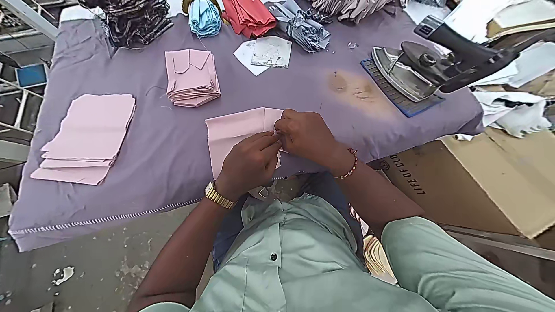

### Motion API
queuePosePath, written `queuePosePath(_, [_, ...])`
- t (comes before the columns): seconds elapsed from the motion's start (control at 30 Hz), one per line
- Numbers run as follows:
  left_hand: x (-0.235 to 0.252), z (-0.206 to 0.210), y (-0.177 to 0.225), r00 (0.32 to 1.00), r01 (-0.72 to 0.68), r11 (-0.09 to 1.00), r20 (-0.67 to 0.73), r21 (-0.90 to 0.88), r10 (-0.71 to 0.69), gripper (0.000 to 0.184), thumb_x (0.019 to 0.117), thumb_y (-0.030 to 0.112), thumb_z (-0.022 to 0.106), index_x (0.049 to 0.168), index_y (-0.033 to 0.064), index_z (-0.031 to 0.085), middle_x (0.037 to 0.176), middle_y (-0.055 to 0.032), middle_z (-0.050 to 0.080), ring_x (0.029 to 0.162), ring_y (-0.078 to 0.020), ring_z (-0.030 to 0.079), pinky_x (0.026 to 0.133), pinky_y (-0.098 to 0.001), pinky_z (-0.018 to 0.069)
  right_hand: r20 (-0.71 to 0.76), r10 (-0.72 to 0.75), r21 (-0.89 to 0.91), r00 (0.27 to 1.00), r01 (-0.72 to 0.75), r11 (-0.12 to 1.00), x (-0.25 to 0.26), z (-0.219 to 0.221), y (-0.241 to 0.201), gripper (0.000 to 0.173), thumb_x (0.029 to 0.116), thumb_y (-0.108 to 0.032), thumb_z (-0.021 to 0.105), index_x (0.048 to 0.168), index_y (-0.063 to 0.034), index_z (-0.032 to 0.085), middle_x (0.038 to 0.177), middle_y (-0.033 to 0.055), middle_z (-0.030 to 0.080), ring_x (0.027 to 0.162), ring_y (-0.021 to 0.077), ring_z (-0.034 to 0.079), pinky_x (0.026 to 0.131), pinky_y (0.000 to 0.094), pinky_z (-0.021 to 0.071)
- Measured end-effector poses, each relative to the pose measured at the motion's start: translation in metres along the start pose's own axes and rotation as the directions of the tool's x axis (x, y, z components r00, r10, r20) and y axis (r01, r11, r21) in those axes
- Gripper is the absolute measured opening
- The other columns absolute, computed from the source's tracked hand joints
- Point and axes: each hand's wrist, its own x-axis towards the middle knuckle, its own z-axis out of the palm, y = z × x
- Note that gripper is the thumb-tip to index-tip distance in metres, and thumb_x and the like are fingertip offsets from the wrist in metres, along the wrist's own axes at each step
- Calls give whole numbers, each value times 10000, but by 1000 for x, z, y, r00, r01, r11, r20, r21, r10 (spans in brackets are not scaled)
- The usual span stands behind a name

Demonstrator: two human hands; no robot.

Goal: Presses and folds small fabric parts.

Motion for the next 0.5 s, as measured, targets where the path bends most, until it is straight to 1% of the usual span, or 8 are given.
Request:
queuePosePath(0.07, [0, -1, 0, 1000, 9, 1000, 4, -5, -9, 242, 982, 132, 579, 1090, 57, 782, 1230, -87, 736, 1264, -221, 647, 1100, -374, 522, 23, -19, -20, 1000, 19, 1000, -1, -2, -1, 146, 914, -168, 634, 811, -83, 694, 780, 73, 588, 656, 231, 610, 513, 402, 468])
queuePosePath(0.2, [-1, -1, 0, 1000, 21, 1000, 3, -10, -21, 238, 983, 146, 583, 1074, 57, 784, 1217, -91, 740, 1265, -219, 647, 1095, -372, 525, 58, -38, -33, 998, 40, 999, -9, -9, -2, 137, 919, -98, 593, 853, -59, 706, 791, 90, 594, 660, 252, 613, 514, 414, 471])
queuePosePath(0.3, [-1, 0, 1, 1000, 25, 1000, 5, -8, -25, 243, 984, 155, 584, 1079, 59, 786, 1219, -96, 740, 1271, -221, 644, 1098, -373, 523, -22, -7, 17, 1000, 7, 1000, -16, -12, 3, 178, 969, -102, 568, 912, -75, 735, 857, 87, 640, 717, 239, 650, 557, 409, 521])
queuePosePath(0.4, [-1, -1, 1, 1000, 23, 1000, 2, -13, -23, 239, 981, 148, 587, 1077, 56, 786, 1221, -98, 739, 1276, -225, 642, 1101, -373, 522, -110, 65, 148, 992, -48, 988, -18, -19, 6, 165, 987, -109, 601, 955, -85, 761, 878, 52, 662, 760, 174, 649, 631, 354, 548])
queuePosePath(0.5, [0, -2, 1, 1000, 23, 1000, 10, -12, -22, 237, 982, 146, 587, 1072, 54, 786, 1223, -102, 737, 1275, -230, 641, 1105, -374, 519, -122, 108, 201, 987, -82, 976, -16, -17, 8, 157, 990, -122, 614, 973, -89, 766, 893, 45, 668, 779, 157, 649, 667, 340, 556])
